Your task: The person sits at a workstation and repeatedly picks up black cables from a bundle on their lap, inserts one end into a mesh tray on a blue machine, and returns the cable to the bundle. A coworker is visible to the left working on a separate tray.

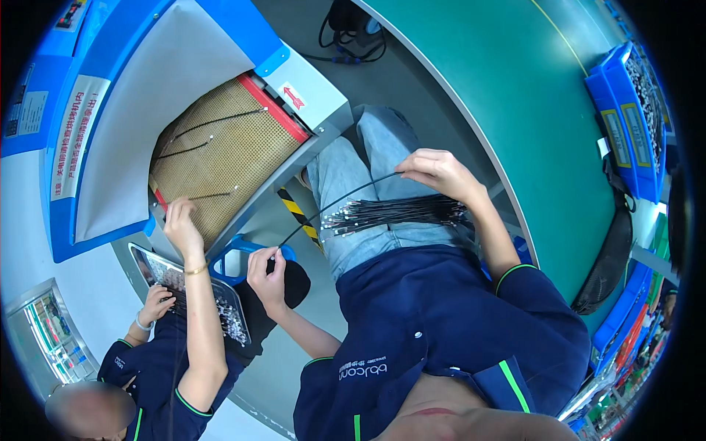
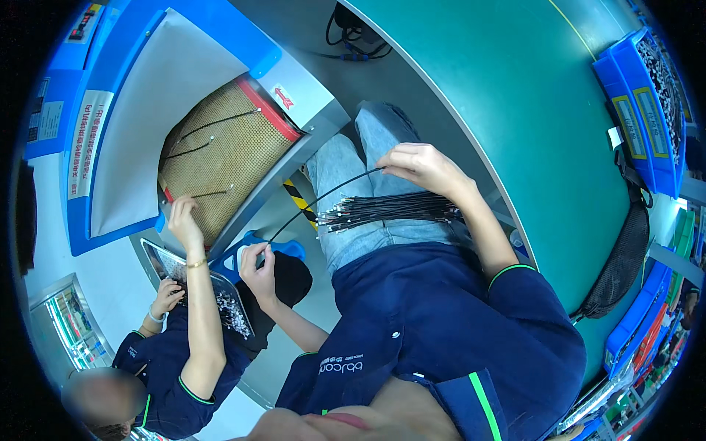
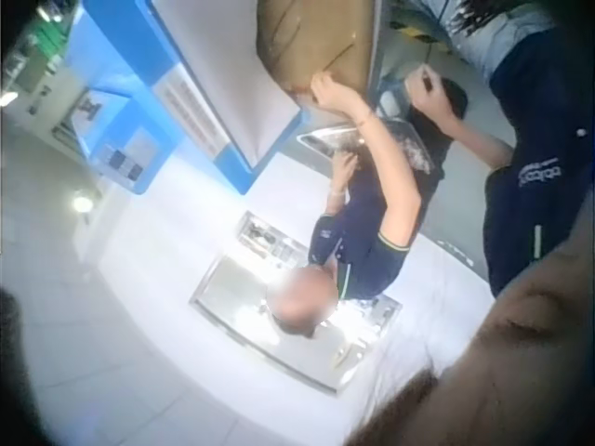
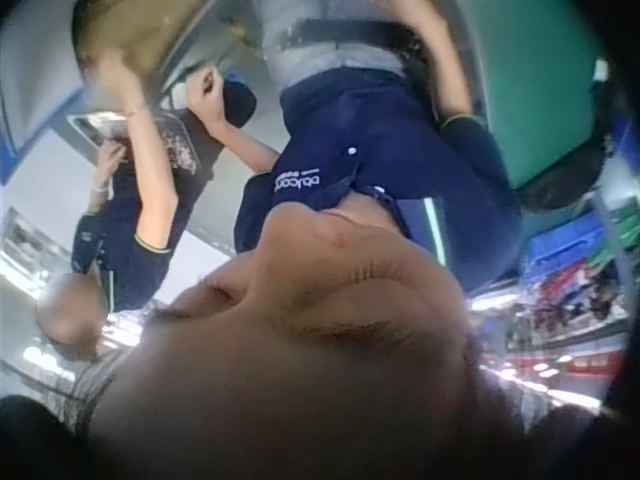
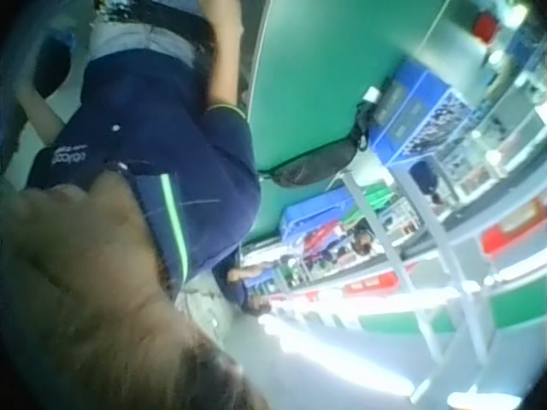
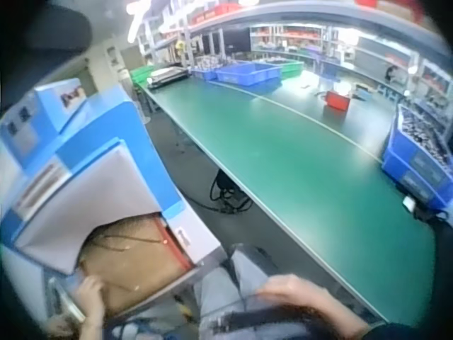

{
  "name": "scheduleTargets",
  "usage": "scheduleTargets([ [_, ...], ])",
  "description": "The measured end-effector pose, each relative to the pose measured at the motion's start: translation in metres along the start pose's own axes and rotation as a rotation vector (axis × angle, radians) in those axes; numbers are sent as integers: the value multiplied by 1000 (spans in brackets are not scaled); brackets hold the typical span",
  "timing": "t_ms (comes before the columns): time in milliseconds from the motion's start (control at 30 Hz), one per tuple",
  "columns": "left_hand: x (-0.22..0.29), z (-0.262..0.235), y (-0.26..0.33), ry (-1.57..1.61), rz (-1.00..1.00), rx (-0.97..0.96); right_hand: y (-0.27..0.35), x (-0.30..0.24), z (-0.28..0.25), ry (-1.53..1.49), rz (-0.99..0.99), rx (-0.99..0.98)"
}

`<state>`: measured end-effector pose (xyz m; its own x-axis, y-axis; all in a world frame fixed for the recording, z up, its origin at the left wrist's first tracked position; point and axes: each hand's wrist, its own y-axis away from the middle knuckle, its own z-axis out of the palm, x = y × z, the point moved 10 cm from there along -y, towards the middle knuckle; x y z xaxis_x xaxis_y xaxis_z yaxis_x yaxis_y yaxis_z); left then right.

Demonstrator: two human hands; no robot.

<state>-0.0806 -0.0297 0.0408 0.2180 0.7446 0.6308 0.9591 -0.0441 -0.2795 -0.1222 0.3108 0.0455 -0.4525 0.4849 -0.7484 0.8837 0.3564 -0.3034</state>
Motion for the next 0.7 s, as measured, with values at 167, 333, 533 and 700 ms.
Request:
scheduleTargets([
  [167,0,-3,3,26,3,-6,-3,-24,-5,225,-187,18],
  [333,5,-11,4,22,41,14,-4,-25,-5,275,-198,92],
  [533,0,-19,9,16,51,50,-6,-17,0,82,-133,81],
  [700,1,-21,12,34,18,38,-4,-11,8,67,-119,-5],
])
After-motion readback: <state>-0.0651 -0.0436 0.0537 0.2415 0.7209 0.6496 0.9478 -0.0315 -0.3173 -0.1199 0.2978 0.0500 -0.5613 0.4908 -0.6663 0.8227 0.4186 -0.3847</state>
